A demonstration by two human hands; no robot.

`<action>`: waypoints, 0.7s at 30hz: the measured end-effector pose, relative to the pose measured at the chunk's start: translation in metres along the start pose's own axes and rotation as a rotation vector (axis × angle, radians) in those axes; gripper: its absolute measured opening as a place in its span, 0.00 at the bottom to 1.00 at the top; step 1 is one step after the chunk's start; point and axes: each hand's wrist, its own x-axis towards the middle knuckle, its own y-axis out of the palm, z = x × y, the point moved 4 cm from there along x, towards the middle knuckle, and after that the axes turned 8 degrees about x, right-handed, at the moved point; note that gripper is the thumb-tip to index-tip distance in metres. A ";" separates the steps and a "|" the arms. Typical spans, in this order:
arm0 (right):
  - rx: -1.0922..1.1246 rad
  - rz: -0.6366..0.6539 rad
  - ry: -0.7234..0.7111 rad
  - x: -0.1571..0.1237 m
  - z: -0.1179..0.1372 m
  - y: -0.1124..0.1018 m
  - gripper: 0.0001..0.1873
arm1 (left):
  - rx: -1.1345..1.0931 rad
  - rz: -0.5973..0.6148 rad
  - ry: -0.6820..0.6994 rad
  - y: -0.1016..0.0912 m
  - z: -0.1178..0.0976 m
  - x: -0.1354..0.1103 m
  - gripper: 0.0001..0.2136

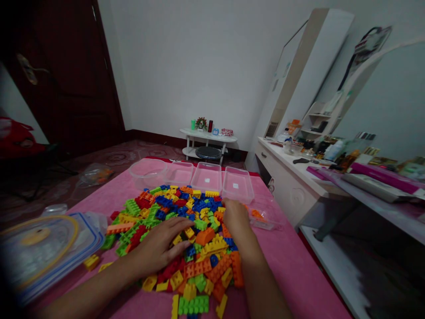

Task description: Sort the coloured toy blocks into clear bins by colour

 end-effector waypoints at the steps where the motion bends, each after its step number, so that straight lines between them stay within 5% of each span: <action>1: -0.047 0.019 0.015 -0.001 0.004 0.006 0.20 | 0.000 0.000 0.000 -0.001 0.000 0.000 0.20; 5: -0.116 0.067 0.037 -0.005 0.009 0.015 0.20 | 0.001 0.000 0.010 -0.001 -0.001 0.001 0.19; 10: -0.110 0.083 0.042 -0.008 0.006 -0.007 0.18 | 0.013 0.000 0.005 -0.001 -0.001 0.000 0.20; 17: 0.228 -0.268 -0.145 -0.008 0.015 -0.036 0.23 | -0.009 0.000 0.004 -0.002 -0.001 0.001 0.19; 21: 0.162 -0.292 -0.148 0.013 0.026 -0.026 0.15 | -0.028 -0.003 -0.009 -0.003 -0.001 0.001 0.19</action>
